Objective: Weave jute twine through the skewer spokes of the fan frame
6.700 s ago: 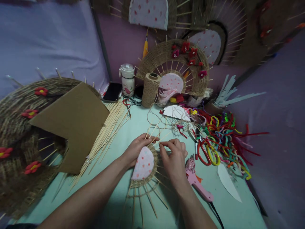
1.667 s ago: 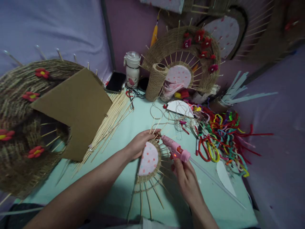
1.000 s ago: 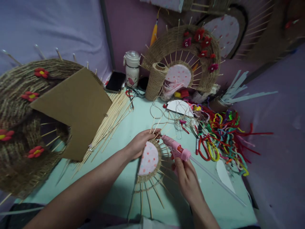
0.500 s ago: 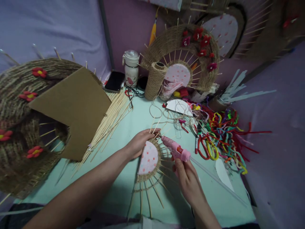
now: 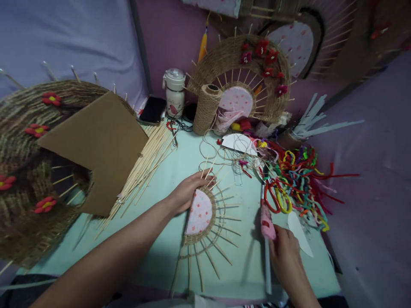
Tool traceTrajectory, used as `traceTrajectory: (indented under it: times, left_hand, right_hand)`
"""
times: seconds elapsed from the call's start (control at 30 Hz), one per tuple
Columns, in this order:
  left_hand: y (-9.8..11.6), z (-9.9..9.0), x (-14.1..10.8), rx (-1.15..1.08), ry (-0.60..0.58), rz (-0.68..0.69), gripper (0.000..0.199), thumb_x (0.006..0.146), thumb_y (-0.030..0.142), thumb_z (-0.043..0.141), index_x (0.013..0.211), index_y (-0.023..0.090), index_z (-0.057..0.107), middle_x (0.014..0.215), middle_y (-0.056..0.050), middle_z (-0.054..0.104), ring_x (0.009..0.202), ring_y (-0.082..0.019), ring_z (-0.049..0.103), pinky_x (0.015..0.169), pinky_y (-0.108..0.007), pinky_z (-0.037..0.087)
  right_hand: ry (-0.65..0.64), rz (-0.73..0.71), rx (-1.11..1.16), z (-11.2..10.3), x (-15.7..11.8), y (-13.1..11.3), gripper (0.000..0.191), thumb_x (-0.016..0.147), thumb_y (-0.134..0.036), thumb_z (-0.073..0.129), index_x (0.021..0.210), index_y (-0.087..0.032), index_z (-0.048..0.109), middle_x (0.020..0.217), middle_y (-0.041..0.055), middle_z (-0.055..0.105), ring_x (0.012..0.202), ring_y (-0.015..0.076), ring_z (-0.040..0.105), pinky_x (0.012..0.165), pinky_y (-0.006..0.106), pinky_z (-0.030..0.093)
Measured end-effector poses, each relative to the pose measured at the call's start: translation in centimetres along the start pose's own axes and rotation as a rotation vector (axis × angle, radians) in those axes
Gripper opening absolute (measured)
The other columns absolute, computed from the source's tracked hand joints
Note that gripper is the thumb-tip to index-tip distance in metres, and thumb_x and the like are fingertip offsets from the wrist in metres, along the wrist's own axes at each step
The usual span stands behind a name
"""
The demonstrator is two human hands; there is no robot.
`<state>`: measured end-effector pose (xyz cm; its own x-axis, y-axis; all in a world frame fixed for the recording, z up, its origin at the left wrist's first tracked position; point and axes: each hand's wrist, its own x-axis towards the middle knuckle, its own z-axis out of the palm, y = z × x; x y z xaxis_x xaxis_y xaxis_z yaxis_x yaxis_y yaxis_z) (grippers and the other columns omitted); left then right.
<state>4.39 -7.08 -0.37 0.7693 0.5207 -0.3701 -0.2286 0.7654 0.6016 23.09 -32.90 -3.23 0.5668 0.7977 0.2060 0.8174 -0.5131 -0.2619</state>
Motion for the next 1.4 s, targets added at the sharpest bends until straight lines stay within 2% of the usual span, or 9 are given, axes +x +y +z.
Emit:
traceTrajectory:
  times: [0.13,0.23,0.3,0.4,0.53,0.63,0.9,1.17,1.4]
  left_hand:
    - [0.1,0.0,0.0,-0.009,-0.015,0.0,0.041,0.072,0.007,0.062,0.111,0.017,0.064,0.121,-0.01,0.061,0.104,-0.02,0.06,0.095,-0.031,0.043]
    - [0.1,-0.1,0.0,0.026,-0.032,0.022,0.038,0.071,0.009,0.064,0.108,0.016,0.066,0.124,-0.011,0.059,0.109,-0.021,0.057,0.094,-0.03,0.043]
    - [0.1,-0.2,0.0,0.042,-0.044,0.019,0.038,0.072,0.011,0.064,0.109,0.015,0.066,0.12,-0.012,0.061,0.111,-0.022,0.056,0.093,-0.03,0.044]
    - [0.3,-0.1,-0.2,0.051,-0.042,0.018,0.038,0.072,0.012,0.065,0.11,0.015,0.066,0.117,-0.012,0.063,0.111,-0.022,0.056,0.092,-0.031,0.045]
    - [0.5,0.3,-0.4,0.046,-0.035,0.013,0.038,0.071,0.011,0.065,0.109,0.015,0.066,0.118,-0.013,0.062,0.104,-0.022,0.059,0.09,-0.034,0.047]
    - [0.5,0.6,-0.6,0.045,-0.04,0.0,0.039,0.072,0.011,0.064,0.111,0.015,0.065,0.114,-0.012,0.064,0.097,-0.02,0.062,0.088,-0.034,0.048]
    - [0.4,1.0,-0.8,0.004,-0.033,0.001,0.037,0.071,0.008,0.062,0.107,0.015,0.067,0.118,-0.012,0.062,0.104,-0.022,0.059,0.09,-0.034,0.048]
    - [0.4,0.6,-0.6,-0.029,0.021,0.014,0.033,0.073,0.01,0.061,0.105,0.015,0.067,0.125,-0.01,0.059,0.115,-0.023,0.053,0.093,-0.036,0.047]
    - [0.2,0.5,-0.6,-0.025,0.022,0.035,0.034,0.072,0.011,0.062,0.106,0.015,0.067,0.116,-0.01,0.064,0.114,-0.022,0.054,0.093,-0.034,0.046]
  right_hand:
    - [-0.046,-0.086,-0.053,0.3,-1.3,0.8,0.03,0.083,-0.037,0.048,0.102,-0.016,0.056,0.092,0.0147,0.058,0.081,0.0285,0.056,0.069,0.044,0.047]
    - [0.001,-0.117,-0.143,-1.1,-0.9,-0.8,0.036,0.082,-0.04,0.049,0.11,-0.018,0.056,0.107,0.017,0.056,0.09,0.0317,0.055,0.07,0.046,0.046]
    - [0.026,-0.159,-0.125,-2.3,-0.2,-2.8,0.041,0.083,-0.041,0.05,0.118,-0.019,0.052,0.114,0.0172,0.053,0.096,0.0321,0.054,0.072,0.046,0.046]
    - [-0.015,-0.189,0.07,-3.3,0.9,-7.1,0.041,0.085,-0.035,0.053,0.122,-0.019,0.047,0.118,0.0157,0.05,0.107,0.0298,0.05,0.084,0.047,0.044]
    - [-0.187,-0.197,0.304,-3.1,1.2,-13.2,0.035,0.086,-0.026,0.054,0.119,-0.021,0.045,0.118,0.0125,0.049,0.111,0.0262,0.047,0.092,0.045,0.042]
    - [-0.257,-0.19,0.427,-2.6,1.3,-15.6,0.034,0.082,-0.026,0.06,0.114,-0.023,0.048,0.115,0.0105,0.05,0.109,0.0251,0.048,0.091,0.042,0.044]
    - [-0.208,-0.184,0.41,-1.6,1.6,-14.6,0.039,0.077,-0.032,0.067,0.111,-0.022,0.05,0.112,0.0101,0.051,0.106,0.026,0.05,0.088,0.043,0.046]
    - [-0.207,-0.177,0.427,-0.4,1.7,-15.4,0.046,0.072,-0.032,0.071,0.11,-0.02,0.047,0.115,0.0115,0.048,0.109,0.0275,0.046,0.09,0.046,0.043]
    - [-0.203,-0.175,0.418,-0.7,1.9,-15.5,0.048,0.071,-0.031,0.072,0.111,-0.022,0.048,0.116,0.0104,0.051,0.107,0.027,0.05,0.087,0.044,0.045]
